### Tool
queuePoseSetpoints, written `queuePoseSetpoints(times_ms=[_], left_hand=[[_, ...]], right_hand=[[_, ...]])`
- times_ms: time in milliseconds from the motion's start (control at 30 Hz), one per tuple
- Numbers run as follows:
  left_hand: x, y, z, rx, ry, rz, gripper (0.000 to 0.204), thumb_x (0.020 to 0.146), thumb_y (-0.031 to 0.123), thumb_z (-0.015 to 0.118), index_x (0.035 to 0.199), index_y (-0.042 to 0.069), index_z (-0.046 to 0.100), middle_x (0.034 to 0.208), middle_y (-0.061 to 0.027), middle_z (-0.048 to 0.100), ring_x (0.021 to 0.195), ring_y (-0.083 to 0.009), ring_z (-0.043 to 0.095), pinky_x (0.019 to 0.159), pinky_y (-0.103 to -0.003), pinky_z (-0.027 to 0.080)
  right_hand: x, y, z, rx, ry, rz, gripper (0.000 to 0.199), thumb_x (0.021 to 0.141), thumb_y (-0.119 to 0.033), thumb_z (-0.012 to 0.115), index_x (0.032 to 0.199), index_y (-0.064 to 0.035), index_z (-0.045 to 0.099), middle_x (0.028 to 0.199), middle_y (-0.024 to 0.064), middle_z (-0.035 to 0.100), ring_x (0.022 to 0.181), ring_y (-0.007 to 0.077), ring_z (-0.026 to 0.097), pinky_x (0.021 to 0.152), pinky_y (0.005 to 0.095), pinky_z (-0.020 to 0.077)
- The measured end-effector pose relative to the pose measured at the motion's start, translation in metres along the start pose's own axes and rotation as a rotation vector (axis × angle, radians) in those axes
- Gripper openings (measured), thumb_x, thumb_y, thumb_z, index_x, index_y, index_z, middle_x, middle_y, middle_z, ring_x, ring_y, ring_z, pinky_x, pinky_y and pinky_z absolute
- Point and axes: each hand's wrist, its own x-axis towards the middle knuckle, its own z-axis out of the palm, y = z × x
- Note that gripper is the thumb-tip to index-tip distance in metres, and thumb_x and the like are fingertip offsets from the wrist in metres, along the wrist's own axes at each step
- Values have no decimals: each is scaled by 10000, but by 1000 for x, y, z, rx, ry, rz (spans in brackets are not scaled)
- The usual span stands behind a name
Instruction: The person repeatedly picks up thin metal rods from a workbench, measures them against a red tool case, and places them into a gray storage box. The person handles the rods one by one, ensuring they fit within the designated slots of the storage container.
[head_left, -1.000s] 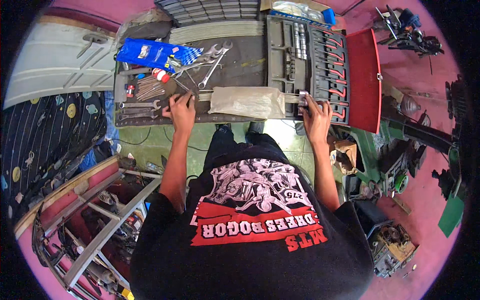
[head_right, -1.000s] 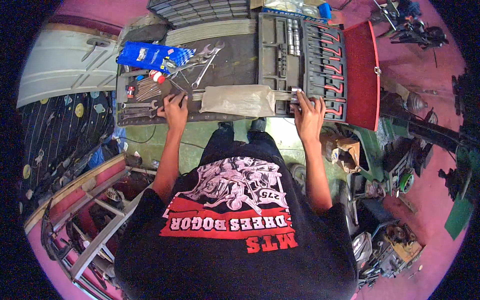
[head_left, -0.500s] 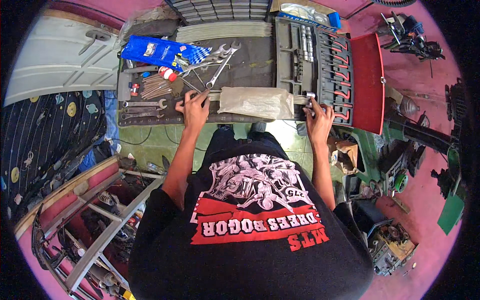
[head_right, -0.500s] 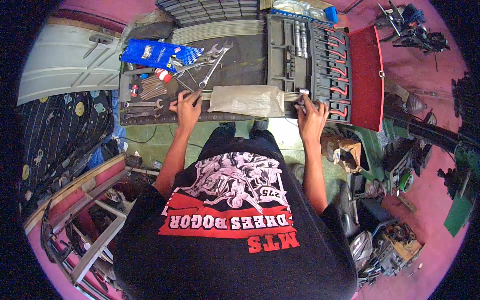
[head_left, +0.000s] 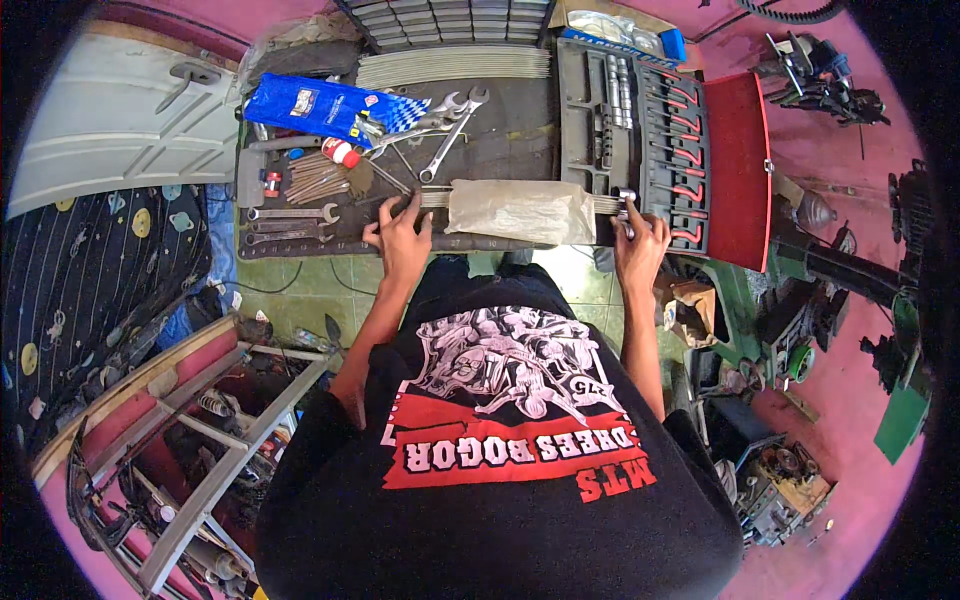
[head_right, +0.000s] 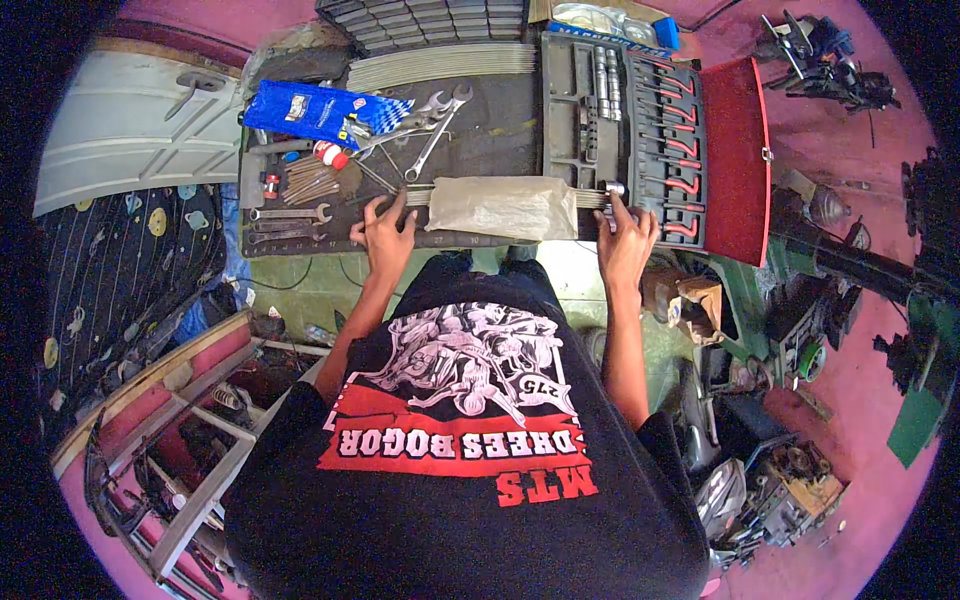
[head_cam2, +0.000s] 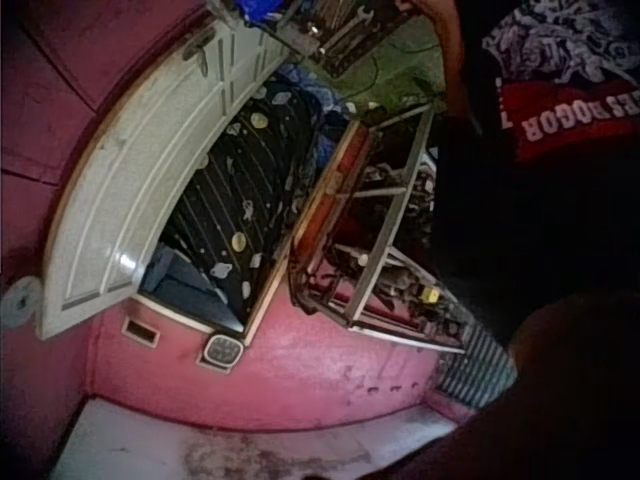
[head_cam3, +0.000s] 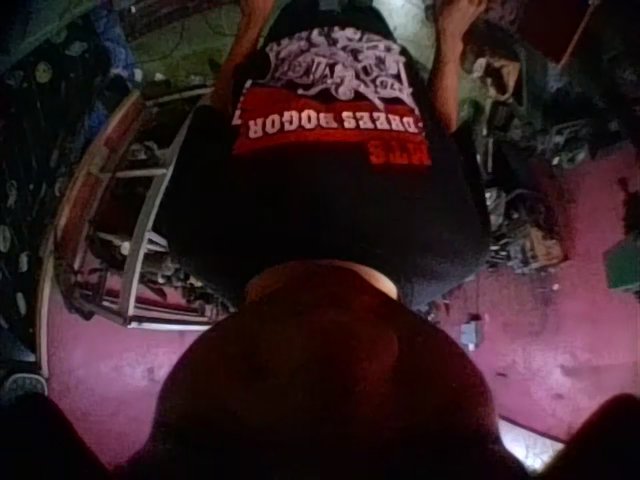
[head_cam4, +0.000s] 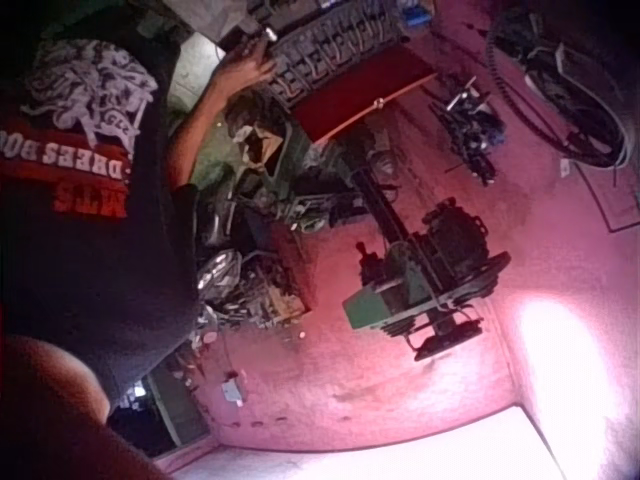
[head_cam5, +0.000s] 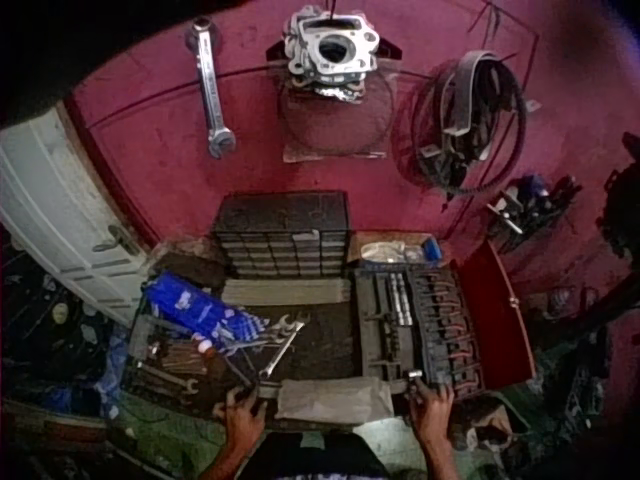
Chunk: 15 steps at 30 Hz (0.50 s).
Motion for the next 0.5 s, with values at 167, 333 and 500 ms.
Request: queuePoseSetpoints(times_ms=[167,333,500], left_hand=[[-3,2,1,-30,27,2,421,863,253,739,1270,152,700,1055,-36,760,1253,-214,512,973,-505,228],[5,-4,-6,-24,7,42,396,844,250,751,1224,144,717,1081,-21,745,1223,-212,529,963,-501,251],[27,0,-16,24,-18,236,396,806,252,774,1187,157,726,1172,33,700,1198,-191,531,960,-520,268]], right_hand=[[-1,0,1,3,-7,11,408,871,-232,746,1255,-105,697,1015,186,688,1060,357,579,1081,490,364],[0,-1,0,-11,-30,19,428,873,-226,744,1276,-97,679,1078,178,701,1100,356,572,1088,492,354],[11,-11,-11,-35,-22,-162,495,835,-218,764,1308,-114,661,1222,95,689,1121,333,563,1089,488,347]])
